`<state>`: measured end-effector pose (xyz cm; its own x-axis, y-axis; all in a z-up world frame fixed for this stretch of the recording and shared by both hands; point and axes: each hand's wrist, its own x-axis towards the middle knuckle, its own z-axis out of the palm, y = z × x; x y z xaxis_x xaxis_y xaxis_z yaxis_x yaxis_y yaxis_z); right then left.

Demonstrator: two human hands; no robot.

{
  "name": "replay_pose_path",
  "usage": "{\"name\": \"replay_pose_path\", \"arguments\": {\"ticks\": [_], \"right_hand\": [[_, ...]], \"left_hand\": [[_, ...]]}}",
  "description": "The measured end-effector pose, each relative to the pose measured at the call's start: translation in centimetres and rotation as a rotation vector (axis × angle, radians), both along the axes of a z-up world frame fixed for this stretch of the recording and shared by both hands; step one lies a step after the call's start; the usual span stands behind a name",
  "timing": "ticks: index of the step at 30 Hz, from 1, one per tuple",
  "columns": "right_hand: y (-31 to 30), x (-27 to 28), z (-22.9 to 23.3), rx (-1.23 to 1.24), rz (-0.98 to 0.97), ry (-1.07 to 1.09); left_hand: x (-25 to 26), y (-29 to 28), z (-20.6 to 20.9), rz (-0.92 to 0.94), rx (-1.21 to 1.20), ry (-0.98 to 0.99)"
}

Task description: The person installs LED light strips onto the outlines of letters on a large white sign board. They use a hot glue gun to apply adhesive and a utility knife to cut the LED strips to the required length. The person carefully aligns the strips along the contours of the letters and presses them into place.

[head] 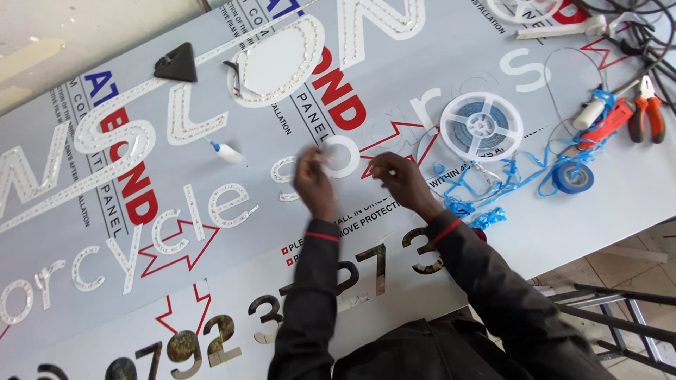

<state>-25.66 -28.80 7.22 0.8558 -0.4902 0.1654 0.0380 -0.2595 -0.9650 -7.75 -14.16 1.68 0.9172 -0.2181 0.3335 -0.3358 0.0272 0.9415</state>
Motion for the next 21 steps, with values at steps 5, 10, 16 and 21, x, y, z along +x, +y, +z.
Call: {"name": "replay_pose_path", "arguments": {"ticks": [5, 10, 16, 21], "right_hand": [[-0.6, 10.7, -2.3, -0.568, 0.023, 0.311], [-0.2, 15.2, -4.6, -0.829, -0.055, 0.402], [-0.7, 14.7, -5.6, -0.765, -0.062, 0.302], [-1.1, 15.3, -6.4, -0.829, -0.093, 0.240]], "left_hand": [[10.1, 2.3, 0.4, 0.035, 0.707, -0.165], [12.0, 3.3, -2.9, 0.095, 0.783, -0.204], [12.0, 2.5, -3.7, 0.097, 0.857, -0.259], [12.7, 2.6, -3.9, 0.049, 0.843, -0.253]]}}
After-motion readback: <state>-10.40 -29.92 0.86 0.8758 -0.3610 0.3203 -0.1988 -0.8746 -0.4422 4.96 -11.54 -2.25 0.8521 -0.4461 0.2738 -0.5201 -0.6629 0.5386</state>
